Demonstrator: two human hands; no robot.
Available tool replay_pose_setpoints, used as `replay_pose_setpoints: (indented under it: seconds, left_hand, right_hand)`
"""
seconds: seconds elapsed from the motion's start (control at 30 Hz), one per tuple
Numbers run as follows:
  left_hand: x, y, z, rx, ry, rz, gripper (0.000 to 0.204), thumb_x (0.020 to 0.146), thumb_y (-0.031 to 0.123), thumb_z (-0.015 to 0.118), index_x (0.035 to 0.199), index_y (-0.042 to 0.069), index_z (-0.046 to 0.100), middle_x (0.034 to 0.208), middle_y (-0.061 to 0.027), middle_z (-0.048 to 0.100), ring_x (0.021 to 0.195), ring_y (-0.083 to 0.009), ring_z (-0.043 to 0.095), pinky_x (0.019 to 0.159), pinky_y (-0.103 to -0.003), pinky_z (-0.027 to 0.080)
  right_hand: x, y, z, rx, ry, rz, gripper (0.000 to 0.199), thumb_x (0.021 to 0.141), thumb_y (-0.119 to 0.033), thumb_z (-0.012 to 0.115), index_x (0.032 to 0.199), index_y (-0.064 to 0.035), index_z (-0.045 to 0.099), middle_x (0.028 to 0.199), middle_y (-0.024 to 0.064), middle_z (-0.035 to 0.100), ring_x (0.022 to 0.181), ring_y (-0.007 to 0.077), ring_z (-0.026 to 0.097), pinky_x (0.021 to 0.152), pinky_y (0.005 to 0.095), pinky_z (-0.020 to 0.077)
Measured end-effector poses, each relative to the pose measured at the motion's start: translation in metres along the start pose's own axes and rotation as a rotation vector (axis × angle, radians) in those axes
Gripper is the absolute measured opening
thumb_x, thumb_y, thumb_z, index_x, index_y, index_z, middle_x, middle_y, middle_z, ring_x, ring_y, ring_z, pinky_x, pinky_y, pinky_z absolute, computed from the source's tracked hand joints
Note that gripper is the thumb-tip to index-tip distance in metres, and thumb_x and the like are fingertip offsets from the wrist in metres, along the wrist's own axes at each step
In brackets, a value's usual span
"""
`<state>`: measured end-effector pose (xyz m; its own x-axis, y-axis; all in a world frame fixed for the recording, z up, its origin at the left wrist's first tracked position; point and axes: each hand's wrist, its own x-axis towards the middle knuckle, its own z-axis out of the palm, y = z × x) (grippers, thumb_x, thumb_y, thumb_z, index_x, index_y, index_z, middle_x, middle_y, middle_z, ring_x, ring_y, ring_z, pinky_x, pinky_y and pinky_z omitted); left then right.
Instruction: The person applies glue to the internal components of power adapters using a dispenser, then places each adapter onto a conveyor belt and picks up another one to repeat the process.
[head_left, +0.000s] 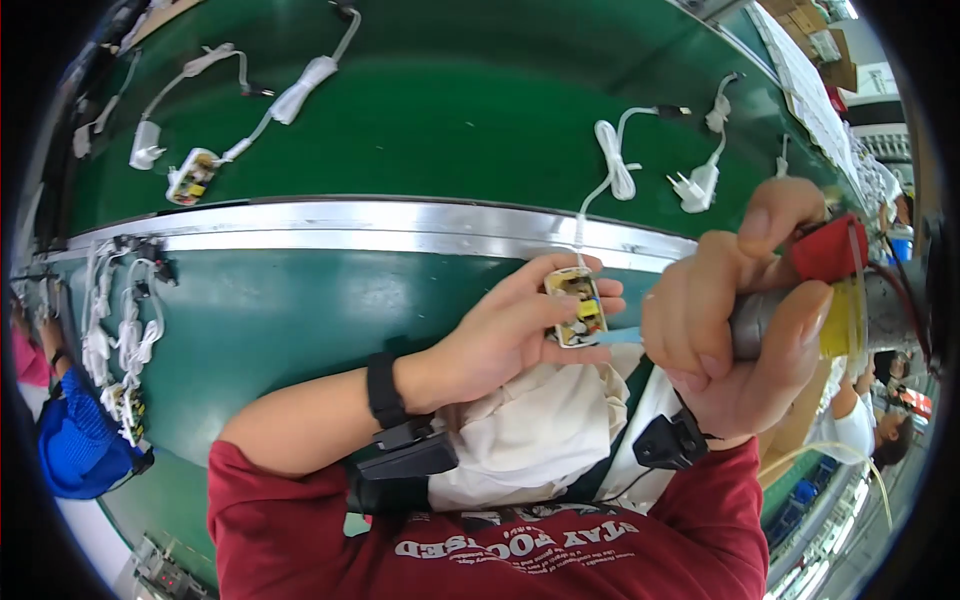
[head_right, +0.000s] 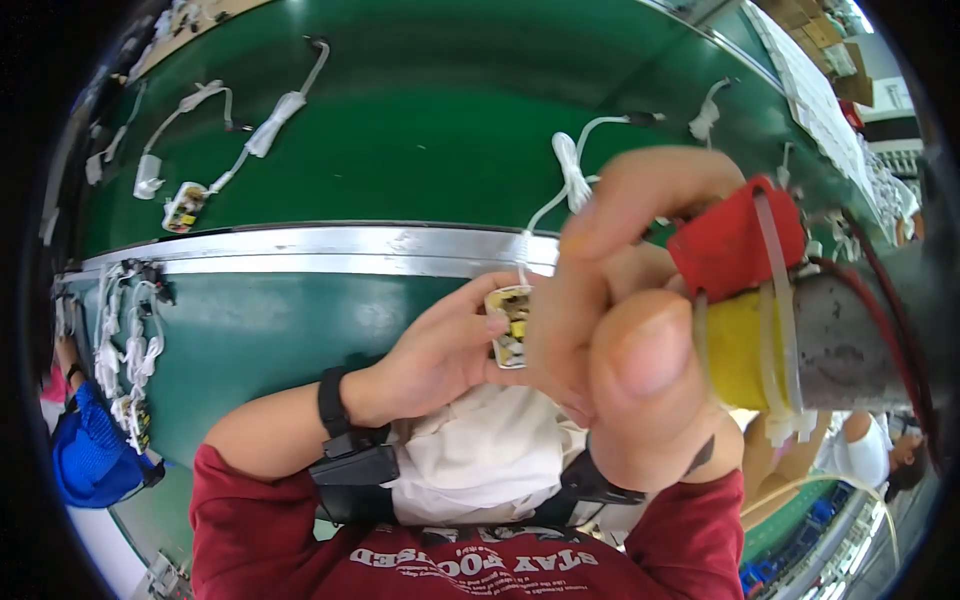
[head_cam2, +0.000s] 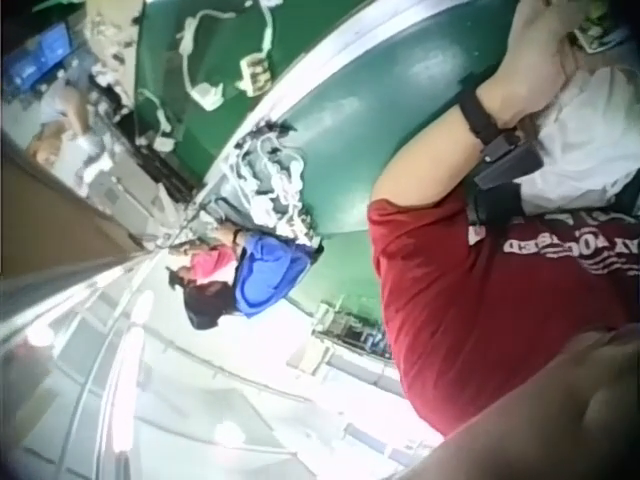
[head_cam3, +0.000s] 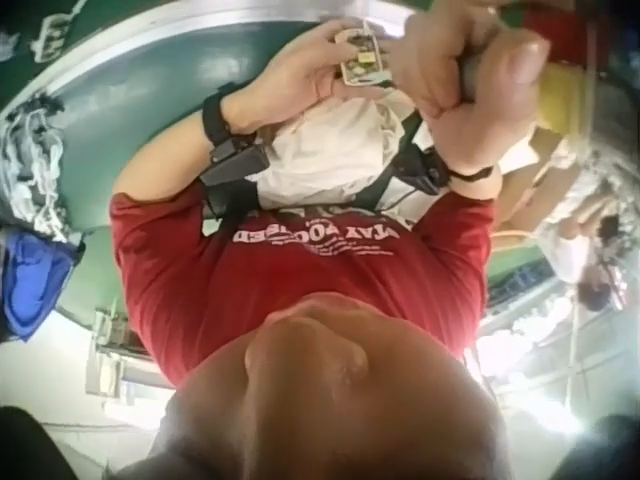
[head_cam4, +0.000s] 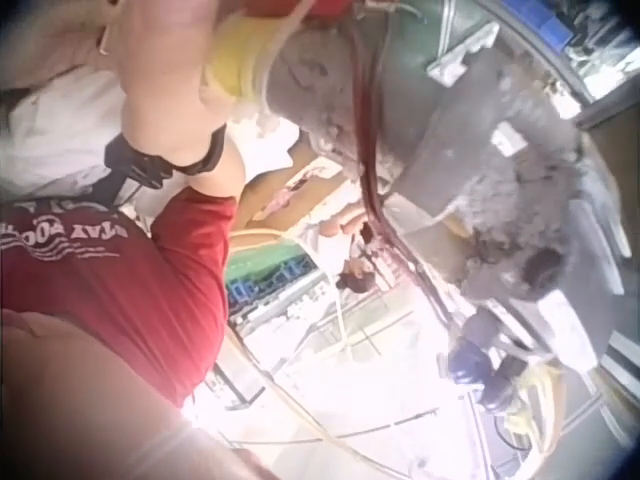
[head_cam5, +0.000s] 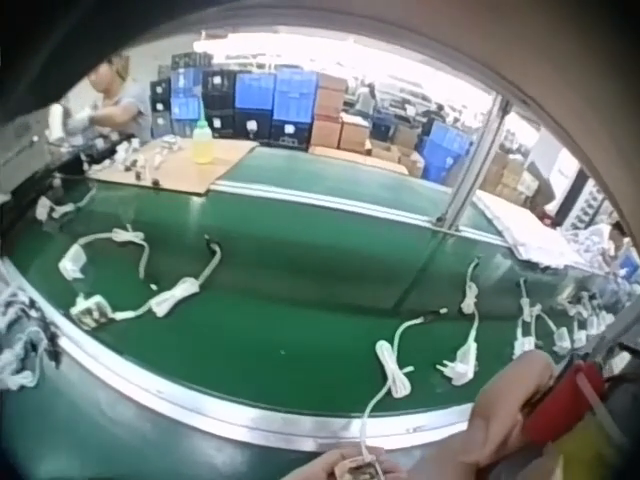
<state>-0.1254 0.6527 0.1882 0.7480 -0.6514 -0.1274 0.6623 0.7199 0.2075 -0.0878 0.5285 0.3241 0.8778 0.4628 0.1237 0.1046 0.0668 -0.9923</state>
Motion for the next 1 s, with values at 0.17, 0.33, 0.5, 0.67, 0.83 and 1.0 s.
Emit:
replay_pose_setpoints:
  seconds: [0.17,0.33,0.5,0.67,0.83,1.0]
  left_hand:
    - [0.020,0.025,0.015,0.368,0.020,0.203,0.043,0.088,0.008,0.053,0.128,0.009,0.037,0.120,-0.0128,0.044,0.105,-0.0205,0.053,0.085,-0.037,0.052]
    - [0.068,0.079,0.021,2.170,0.571,0.522,0.048,0.080,0.014,0.063,0.122,0.002,0.043,0.102,-0.0171,0.054,0.093,-0.0322,0.058,0.078,-0.035,0.050]
    - [0.019,0.106,0.039,2.089,0.589,0.710,0.045,0.076,0.015,0.066,0.114,-0.001,0.049,0.103,-0.0196,0.056,0.096,-0.0356,0.056,0.079,-0.038,0.049]
    - [-0.102,0.179,0.031,2.490,1.105,0.640,0.042,0.070,0.015,0.069,0.109,0.004,0.056,0.117,-0.0145,0.055,0.102,-0.0303,0.056,0.083,-0.038,0.049]
    - [-0.149,0.201,0.013,2.340,1.240,0.347,0.034,0.076,0.019,0.067,0.104,0.003,0.057,0.109,-0.0136,0.060,0.096,-0.0263,0.059,0.080,-0.034,0.048]
    - [-0.064,0.145,0.062,0.789,0.736,0.401,0.024,0.091,0.025,0.046,0.100,0.004,0.053,0.095,-0.0101,0.066,0.073,-0.0081,0.055,0.055,-0.020,0.040]
  right_hand:
    - [0.000,0.001,0.008,0.147,-0.012,-0.019,0.037,0.096,-0.043,0.042,0.104,-0.0080,0.033,0.049,-0.0022,0.034,0.036,0.0059,0.030,0.035,0.0208,0.0244]
    - [0.006,-0.003,0.011,0.182,0.009,0.033,0.033,0.096,-0.041,0.041,0.101,-0.0084,0.035,0.049,-0.0037,0.031,0.036,0.0047,0.027,0.034,0.0204,0.0212]
    - [0.014,-0.015,0.004,0.190,0.073,0.073,0.032,0.096,-0.040,0.042,0.100,-0.0084,0.036,0.048,-0.0038,0.031,0.036,0.0045,0.026,0.034,0.0203,0.0205]
    - [0.020,-0.023,-0.001,0.148,0.086,0.070,0.032,0.095,-0.038,0.045,0.099,-0.0069,0.038,0.048,-0.0035,0.032,0.037,0.0042,0.027,0.034,0.0204,0.0212]
    - [0.022,-0.035,0.000,0.220,0.073,0.078,0.031,0.093,-0.033,0.051,0.097,-0.0041,0.041,0.050,-0.0023,0.036,0.038,0.0041,0.030,0.035,0.0202,0.0232]
    - [0.020,-0.042,-0.013,0.195,0.130,0.111,0.029,0.093,-0.031,0.050,0.096,-0.0034,0.042,0.051,-0.0021,0.037,0.039,0.0043,0.030,0.035,0.0203,0.0236]
